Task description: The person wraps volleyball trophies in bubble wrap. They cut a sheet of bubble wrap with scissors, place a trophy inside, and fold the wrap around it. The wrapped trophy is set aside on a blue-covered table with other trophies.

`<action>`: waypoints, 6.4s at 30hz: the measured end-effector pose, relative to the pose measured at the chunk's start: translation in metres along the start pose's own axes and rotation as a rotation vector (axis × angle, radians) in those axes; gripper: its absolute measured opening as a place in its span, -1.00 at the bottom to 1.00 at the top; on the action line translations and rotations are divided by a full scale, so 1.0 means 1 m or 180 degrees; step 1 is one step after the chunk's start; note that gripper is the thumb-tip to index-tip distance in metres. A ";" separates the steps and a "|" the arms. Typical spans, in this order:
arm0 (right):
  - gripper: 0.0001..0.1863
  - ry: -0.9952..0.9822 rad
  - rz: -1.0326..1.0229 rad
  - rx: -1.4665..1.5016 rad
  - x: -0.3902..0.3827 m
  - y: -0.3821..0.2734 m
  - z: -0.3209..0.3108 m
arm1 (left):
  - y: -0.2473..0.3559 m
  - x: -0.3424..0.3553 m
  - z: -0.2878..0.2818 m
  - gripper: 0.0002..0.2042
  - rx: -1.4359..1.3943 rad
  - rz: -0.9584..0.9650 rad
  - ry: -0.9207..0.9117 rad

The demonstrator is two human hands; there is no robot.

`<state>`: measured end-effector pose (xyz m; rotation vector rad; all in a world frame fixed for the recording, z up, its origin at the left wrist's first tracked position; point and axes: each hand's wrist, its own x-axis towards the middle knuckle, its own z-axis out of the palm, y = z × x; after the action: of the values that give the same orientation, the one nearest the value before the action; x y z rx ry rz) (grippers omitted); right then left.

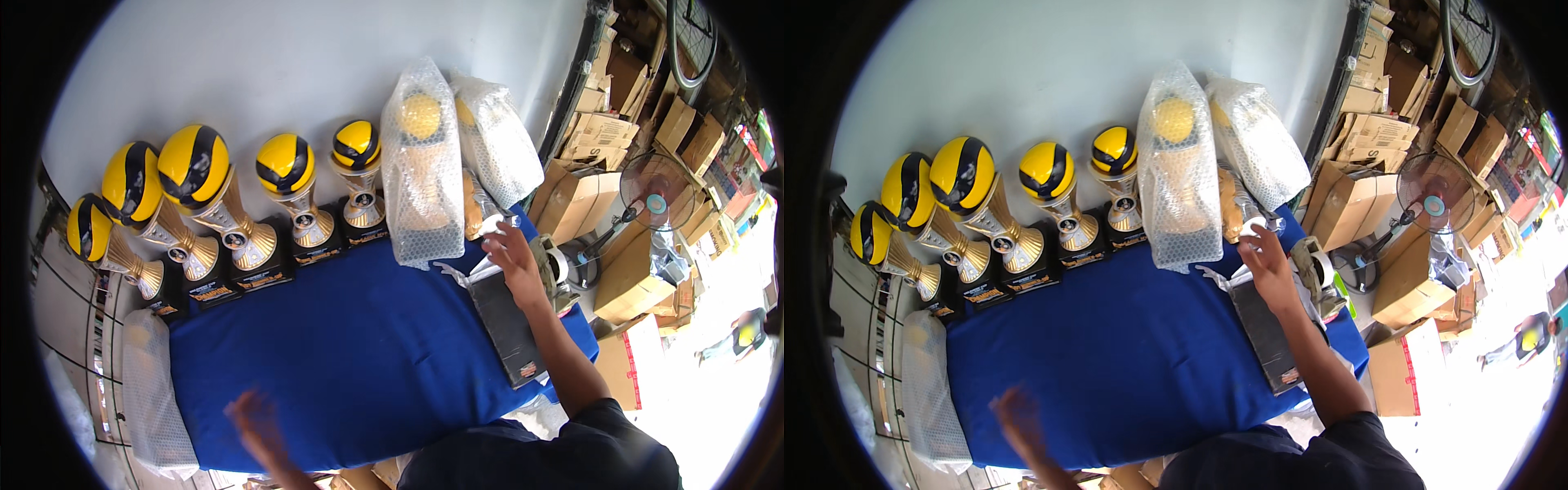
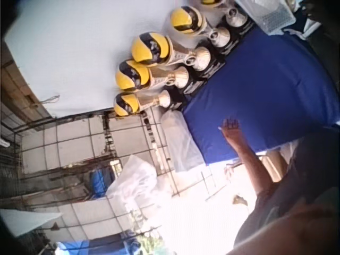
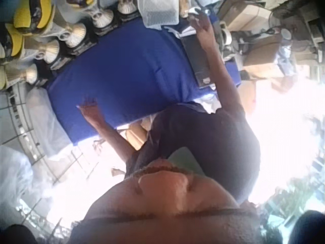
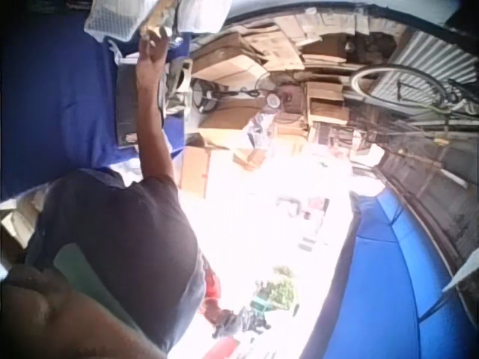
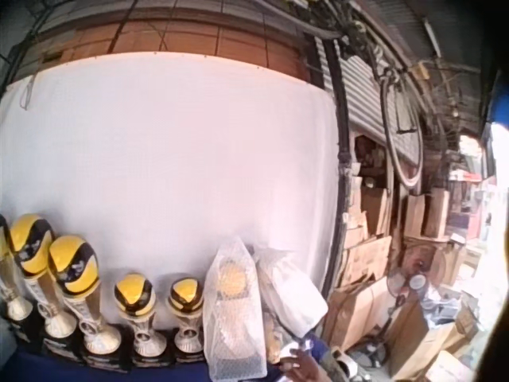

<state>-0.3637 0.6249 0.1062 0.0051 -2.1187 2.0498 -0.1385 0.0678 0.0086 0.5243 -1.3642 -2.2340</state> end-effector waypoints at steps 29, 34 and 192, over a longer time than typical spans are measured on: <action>0.05 -0.1735 -0.0437 0.0874 0.067 0.013 0.014 | -0.167 -0.029 0.330 -0.56 -0.0811 -0.1390 -0.0926; 0.04 -0.2608 -0.0510 0.0854 -0.069 0.038 -0.013 | -0.147 -0.141 0.233 -0.53 0.1320 -0.0412 -0.1230; -0.21 -0.3346 -0.1213 -0.1832 -0.173 0.060 0.101 | -0.032 -0.162 0.047 -0.53 0.4443 0.0849 0.0274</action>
<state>-0.2162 0.5043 0.0199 1.5427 -2.8271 1.2151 -0.0372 0.2065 0.0130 0.7531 -2.5840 -0.7420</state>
